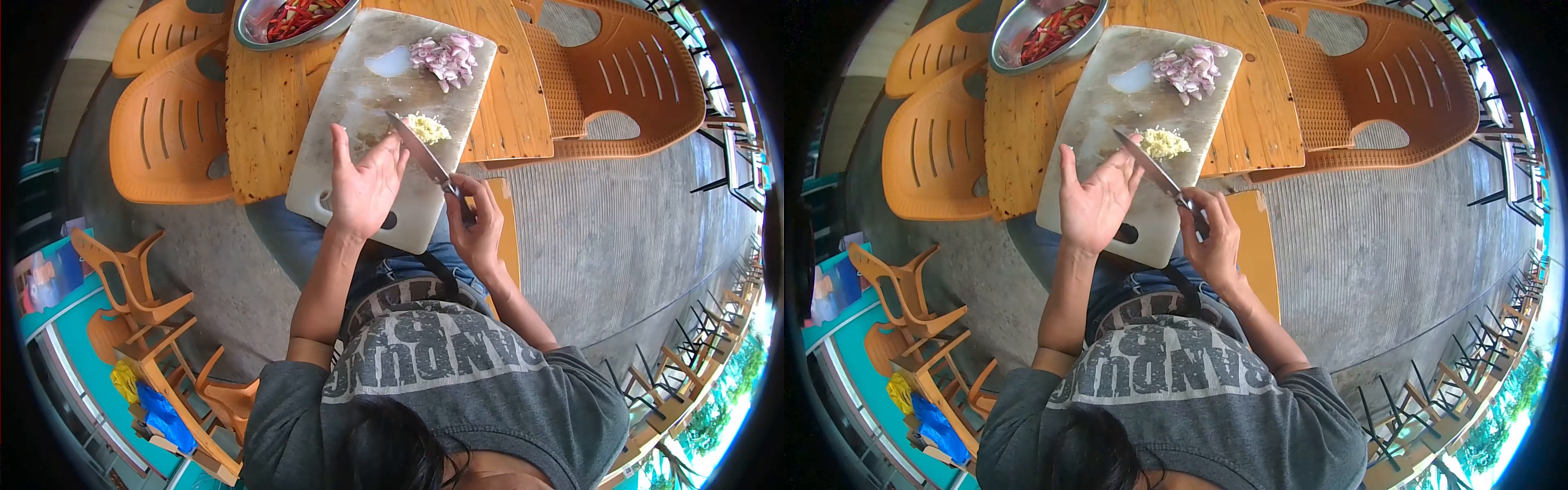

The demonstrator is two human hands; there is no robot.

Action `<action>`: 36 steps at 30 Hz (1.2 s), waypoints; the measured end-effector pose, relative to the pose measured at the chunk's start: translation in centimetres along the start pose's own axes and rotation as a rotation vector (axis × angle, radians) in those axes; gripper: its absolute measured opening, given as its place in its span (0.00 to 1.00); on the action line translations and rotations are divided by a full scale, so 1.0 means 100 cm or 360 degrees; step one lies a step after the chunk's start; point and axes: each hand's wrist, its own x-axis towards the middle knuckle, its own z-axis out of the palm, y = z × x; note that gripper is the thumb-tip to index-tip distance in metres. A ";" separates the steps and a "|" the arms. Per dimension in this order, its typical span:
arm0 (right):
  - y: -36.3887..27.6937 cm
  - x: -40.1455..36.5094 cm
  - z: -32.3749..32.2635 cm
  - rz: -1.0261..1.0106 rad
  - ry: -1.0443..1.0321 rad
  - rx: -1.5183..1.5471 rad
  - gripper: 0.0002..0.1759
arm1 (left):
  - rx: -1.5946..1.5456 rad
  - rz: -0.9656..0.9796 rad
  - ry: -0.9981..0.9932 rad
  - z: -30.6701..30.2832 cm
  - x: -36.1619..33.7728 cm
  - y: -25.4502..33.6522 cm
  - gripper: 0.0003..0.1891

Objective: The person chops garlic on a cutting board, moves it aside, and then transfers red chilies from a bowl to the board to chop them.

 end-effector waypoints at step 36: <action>0.011 0.016 -0.021 -0.0029 0.0065 -0.0123 0.14 | 0.2685 0.1184 0.0558 -0.036 0.013 -0.011 0.14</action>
